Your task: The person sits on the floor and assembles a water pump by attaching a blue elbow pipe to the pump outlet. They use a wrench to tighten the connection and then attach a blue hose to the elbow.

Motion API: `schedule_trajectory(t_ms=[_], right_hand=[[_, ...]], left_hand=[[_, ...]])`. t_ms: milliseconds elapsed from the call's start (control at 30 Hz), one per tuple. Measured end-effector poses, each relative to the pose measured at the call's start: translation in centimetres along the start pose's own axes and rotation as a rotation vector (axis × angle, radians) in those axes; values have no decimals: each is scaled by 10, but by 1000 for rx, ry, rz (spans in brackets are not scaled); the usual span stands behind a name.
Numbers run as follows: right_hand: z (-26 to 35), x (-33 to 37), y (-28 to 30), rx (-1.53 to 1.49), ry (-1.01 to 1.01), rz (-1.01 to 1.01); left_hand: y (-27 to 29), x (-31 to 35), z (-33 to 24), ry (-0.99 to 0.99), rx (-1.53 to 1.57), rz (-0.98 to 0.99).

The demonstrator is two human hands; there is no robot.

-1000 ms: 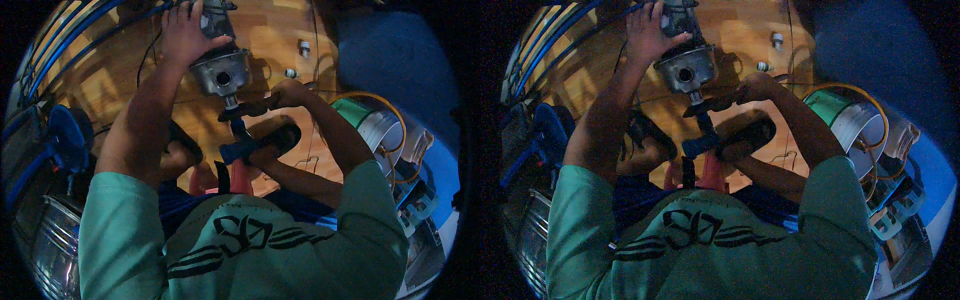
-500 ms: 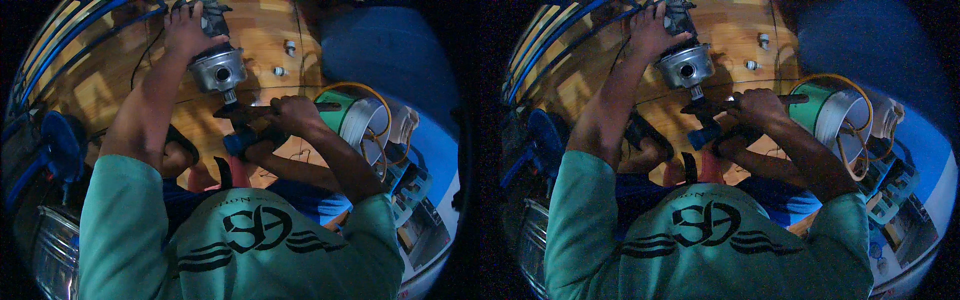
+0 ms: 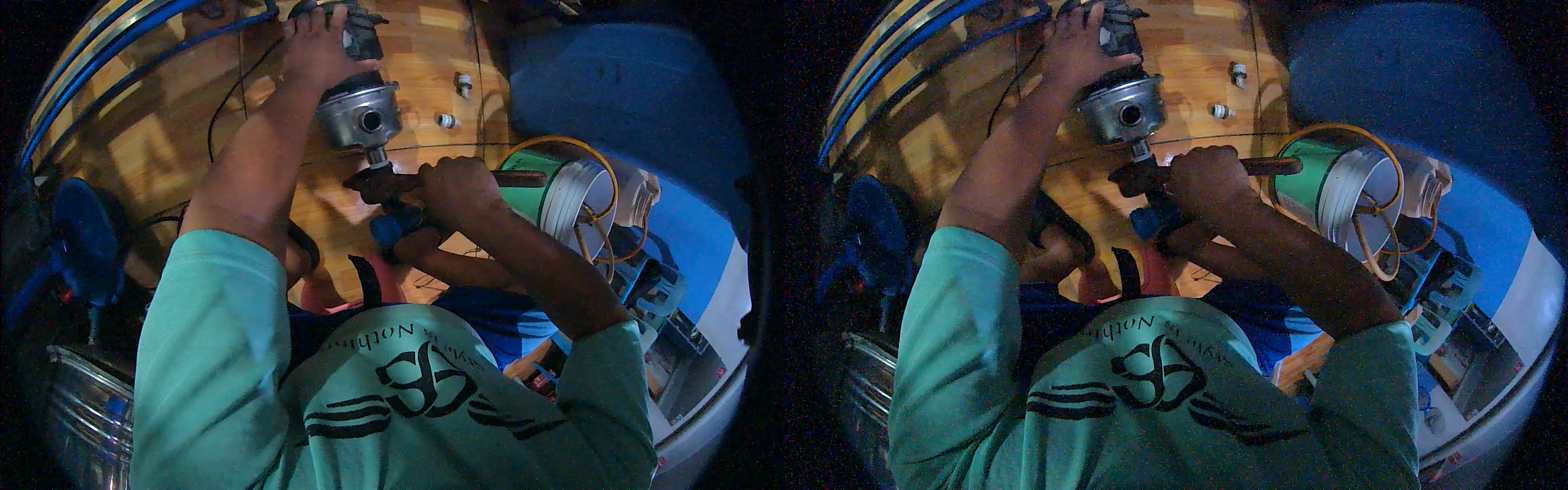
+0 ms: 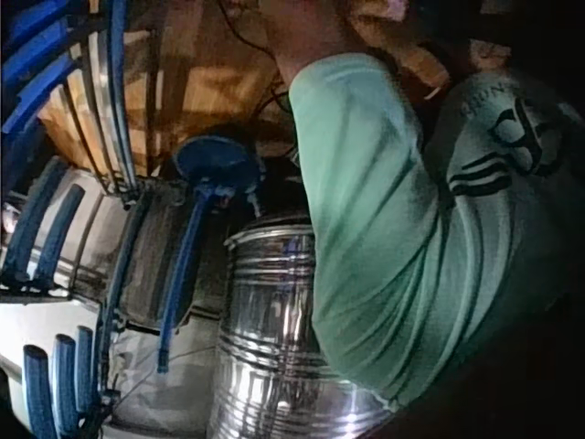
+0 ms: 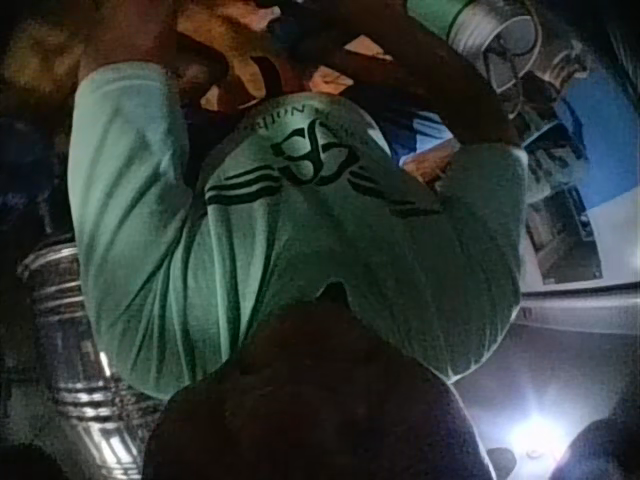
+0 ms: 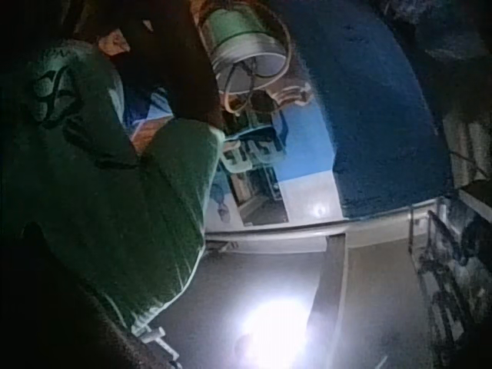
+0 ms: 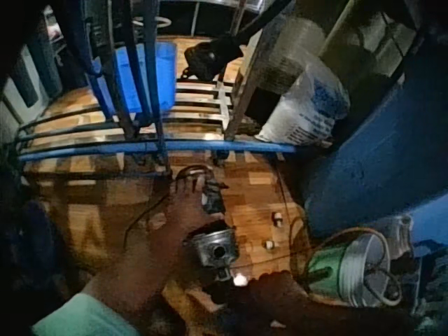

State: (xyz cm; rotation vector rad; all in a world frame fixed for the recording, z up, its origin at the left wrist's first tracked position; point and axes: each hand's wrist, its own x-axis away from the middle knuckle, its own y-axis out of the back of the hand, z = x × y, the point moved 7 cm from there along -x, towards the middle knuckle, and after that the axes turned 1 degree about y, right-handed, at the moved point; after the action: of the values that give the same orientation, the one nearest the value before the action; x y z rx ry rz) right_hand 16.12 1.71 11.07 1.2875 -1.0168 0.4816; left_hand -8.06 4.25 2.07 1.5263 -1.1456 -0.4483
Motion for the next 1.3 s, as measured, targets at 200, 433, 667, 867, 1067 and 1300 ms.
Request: schedule_trajectory(t_ms=[200,433,667,867,1067,1300], right_hand=[[-22,-7,-11,15,-81,14],[-58,-22,-16,-37,-10,-75],[-86,-42,-32,-77,69,-100],[-131,-135,-120,-241,244,-228],[-125,-157,-134,-241,435,-215],[-105,-64,-76,-173,196,-141]], left_hand=[[3,6,-1,0,18,-27],[-10,-6,0,25,70,-62],[-21,-14,11,-38,-50,-283],[-10,-13,-5,10,-122,-113],[-10,-6,-7,74,-180,-63],[-4,-5,-2,84,-180,-27]])
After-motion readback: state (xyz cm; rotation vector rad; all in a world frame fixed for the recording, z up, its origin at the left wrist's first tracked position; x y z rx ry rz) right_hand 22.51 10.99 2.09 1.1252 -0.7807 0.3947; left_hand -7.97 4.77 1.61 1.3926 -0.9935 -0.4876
